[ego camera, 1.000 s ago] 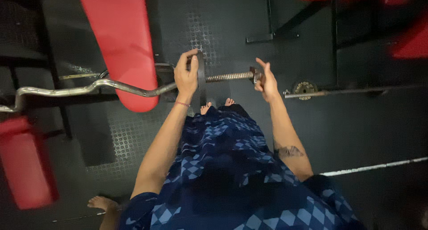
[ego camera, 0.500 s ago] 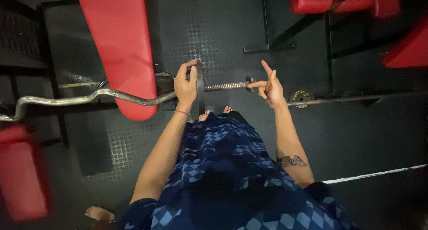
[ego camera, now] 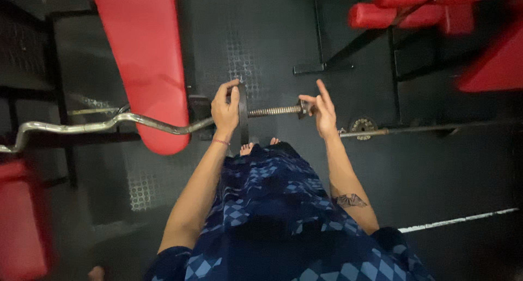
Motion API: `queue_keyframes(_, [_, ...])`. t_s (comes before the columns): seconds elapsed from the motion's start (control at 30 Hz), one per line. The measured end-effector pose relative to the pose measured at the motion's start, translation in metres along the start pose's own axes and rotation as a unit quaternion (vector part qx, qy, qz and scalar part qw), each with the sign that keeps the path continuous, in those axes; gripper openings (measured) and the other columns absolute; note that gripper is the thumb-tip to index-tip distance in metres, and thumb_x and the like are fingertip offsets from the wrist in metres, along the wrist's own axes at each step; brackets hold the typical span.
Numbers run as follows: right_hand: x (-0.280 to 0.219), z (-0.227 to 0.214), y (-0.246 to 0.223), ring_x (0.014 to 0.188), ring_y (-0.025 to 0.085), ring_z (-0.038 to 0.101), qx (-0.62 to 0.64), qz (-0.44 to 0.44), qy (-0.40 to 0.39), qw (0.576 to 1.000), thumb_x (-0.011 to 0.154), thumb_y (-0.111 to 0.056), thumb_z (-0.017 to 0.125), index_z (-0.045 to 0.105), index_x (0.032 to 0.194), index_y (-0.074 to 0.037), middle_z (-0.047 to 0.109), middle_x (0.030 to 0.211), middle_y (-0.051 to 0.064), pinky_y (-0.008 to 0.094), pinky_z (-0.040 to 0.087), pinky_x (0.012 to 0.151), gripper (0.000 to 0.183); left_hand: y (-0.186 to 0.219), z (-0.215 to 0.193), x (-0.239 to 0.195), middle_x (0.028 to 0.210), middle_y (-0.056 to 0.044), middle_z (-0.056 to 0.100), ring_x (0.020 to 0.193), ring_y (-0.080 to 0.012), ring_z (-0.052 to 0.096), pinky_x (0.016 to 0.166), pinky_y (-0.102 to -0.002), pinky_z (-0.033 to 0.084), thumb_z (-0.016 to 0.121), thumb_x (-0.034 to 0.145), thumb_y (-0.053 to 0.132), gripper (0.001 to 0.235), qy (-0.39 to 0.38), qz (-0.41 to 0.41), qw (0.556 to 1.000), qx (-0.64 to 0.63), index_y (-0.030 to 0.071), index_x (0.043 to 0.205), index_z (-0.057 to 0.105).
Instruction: The person stands in a gym and handles a barbell, then sits on the floor to attach a weight plate and a collar to one end of the barbell.
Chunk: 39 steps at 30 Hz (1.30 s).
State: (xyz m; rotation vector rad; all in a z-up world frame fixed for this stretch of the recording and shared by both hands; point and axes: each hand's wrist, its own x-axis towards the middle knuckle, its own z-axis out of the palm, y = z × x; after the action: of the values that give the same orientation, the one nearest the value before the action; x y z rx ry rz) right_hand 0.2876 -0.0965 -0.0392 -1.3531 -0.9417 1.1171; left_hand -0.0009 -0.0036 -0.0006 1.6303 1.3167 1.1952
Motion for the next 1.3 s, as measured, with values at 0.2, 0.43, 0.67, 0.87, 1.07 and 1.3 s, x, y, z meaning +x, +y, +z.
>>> queue_keyframes(0.2, [0.004,-0.003,-0.010,0.126,0.034,0.058,-0.049,0.101,-0.047,0.993,0.110,-0.043,0.026,0.037,0.154,-0.017,0.067,0.130,0.012,0.050,0.046,0.102,0.052,0.002,-0.002,0.000,0.111,-0.012,0.071,0.096,-0.0299,0.070,0.084,-0.044,0.054,0.045,0.108,0.037,0.036,-0.007,-0.017,1.000,-0.006,0.011,0.119,0.067])
queue_keyframes(0.43, [-0.015,-0.006,0.008,0.100,0.031,0.070,-0.017,0.140,-0.057,0.988,0.108,-0.047,0.032,0.044,0.151,-0.021,0.068,0.119,0.021,0.041,0.059,0.080,0.051,0.015,-0.009,0.001,0.114,-0.018,0.070,0.102,-0.0365,0.068,0.089,-0.048,0.052,0.044,0.108,0.037,0.039,-0.015,-0.010,1.000,-0.014,0.007,0.119,0.066])
queue_keyframes(0.67, [-0.030,-0.001,-0.024,0.076,0.023,0.072,0.028,0.119,-0.045,0.992,0.107,-0.043,0.030,0.033,0.155,-0.013,0.076,0.092,0.022,0.031,0.055,0.073,0.057,0.027,-0.011,0.008,0.115,-0.018,0.070,0.104,-0.0385,0.067,0.091,-0.050,0.051,0.044,0.106,0.036,0.039,-0.034,-0.045,0.998,-0.014,0.007,0.119,0.066])
queue_keyframes(0.87, [-0.025,0.007,-0.010,0.069,0.022,0.068,0.055,0.069,0.021,0.996,0.108,-0.032,0.033,0.038,0.153,-0.011,0.075,0.084,0.021,0.028,0.051,0.068,0.050,0.026,-0.011,0.003,0.113,-0.017,0.072,0.101,-0.0376,0.068,0.089,-0.048,0.052,0.044,0.106,0.036,0.039,-0.029,-0.051,0.998,0.010,0.008,0.117,0.068])
queue_keyframes(1.07, [-0.016,0.012,0.005,0.064,0.018,0.057,0.040,0.042,0.082,0.995,0.106,-0.022,0.038,0.048,0.149,-0.012,0.074,0.072,0.018,0.027,0.039,0.064,0.045,0.021,-0.007,-0.002,0.110,-0.015,0.073,0.098,-0.0350,0.068,0.086,-0.045,0.052,0.043,0.106,0.031,0.035,0.015,-0.019,0.999,0.020,0.009,0.115,0.069])
queue_keyframes(1.3, [-0.007,0.025,-0.028,0.108,0.024,0.062,0.007,0.040,0.067,0.997,0.105,-0.027,0.042,0.053,0.147,-0.015,0.076,0.108,0.017,0.033,0.037,0.101,0.045,0.010,-0.004,-0.004,0.111,-0.013,0.074,0.094,-0.0343,0.069,0.083,-0.045,0.053,0.044,0.105,0.030,0.033,0.026,-0.011,0.999,0.030,0.011,0.113,0.070])
